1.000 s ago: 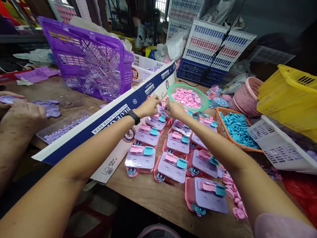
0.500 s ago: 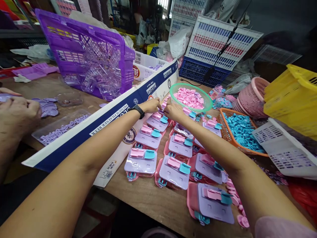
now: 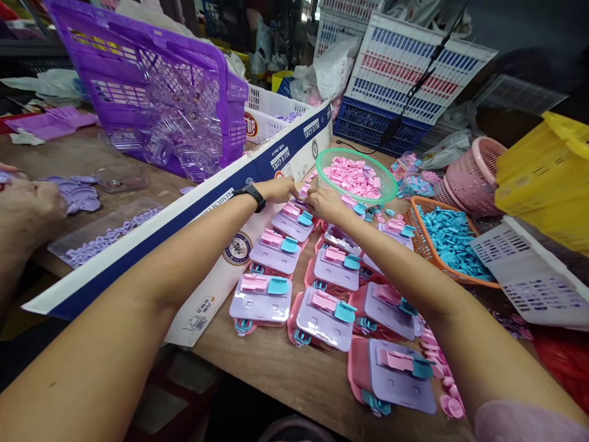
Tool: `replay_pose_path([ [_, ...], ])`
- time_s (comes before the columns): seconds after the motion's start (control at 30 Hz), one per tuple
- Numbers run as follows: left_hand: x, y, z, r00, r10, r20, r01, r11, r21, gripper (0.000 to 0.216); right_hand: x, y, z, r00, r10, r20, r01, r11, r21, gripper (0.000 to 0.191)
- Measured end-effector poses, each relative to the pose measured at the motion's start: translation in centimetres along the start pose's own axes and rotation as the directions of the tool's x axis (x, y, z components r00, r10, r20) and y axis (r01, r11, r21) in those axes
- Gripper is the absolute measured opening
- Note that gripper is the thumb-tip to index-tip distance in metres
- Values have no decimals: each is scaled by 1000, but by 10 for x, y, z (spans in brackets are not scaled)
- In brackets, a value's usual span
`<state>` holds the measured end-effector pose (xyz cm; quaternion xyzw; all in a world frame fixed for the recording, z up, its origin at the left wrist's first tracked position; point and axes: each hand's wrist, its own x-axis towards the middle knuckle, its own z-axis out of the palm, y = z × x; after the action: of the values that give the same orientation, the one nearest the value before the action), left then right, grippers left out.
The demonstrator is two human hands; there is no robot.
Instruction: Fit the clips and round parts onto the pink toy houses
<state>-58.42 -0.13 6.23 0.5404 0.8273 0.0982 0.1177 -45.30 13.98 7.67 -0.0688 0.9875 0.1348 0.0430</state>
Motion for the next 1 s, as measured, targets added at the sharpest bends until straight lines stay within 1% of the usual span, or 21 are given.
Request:
replay_pose_path([
  [0.17, -5, 3, -1, 1000, 9, -20, -8, 1000, 15, 69, 1, 3, -1, 999, -10, 31, 10, 1000, -16, 35],
  [0.27, -8, 6, -2, 1000, -12, -15, 12, 999, 39, 70, 1, 7, -2, 999, -33, 14, 34, 999, -41, 35],
  [0.37, -9, 6, -3, 1000, -19, 1, 19, 1000, 19, 69, 0, 8, -5, 998, -64, 4, 64, 996, -64, 35],
  [0.5, -4, 2, -3, 999, 14, 31, -13, 999, -31, 69, 3, 8, -14, 996, -71, 44, 75, 992, -98, 32],
  [0.6, 0, 2, -3, 999, 28, 43, -26, 999, -41, 71, 8, 12, -18, 992, -100, 80, 108, 988, -107, 31],
  [0.67, 1, 3, -3, 998, 32, 48, -30, 998, -47, 73, 10, 14, -16, 989, -123, 78, 131, 986, -103, 31],
  [0.77, 0, 4, -3, 999, 20, 41, -17, 997, -81, 72, 9, 15, -11, 991, -125, 48, 128, 988, -84, 31],
  [0.93, 5, 0, -1, 999, 17, 35, -13, 992, -125, 68, 7, 10, -2, 989, -140, 45, 143, 986, -81, 32],
  [1.0, 9, -1, -1, 999, -9, 45, 16, 989, -146, 66, 9, 7, -1, 989, -143, 33, 145, 985, -88, 32],
])
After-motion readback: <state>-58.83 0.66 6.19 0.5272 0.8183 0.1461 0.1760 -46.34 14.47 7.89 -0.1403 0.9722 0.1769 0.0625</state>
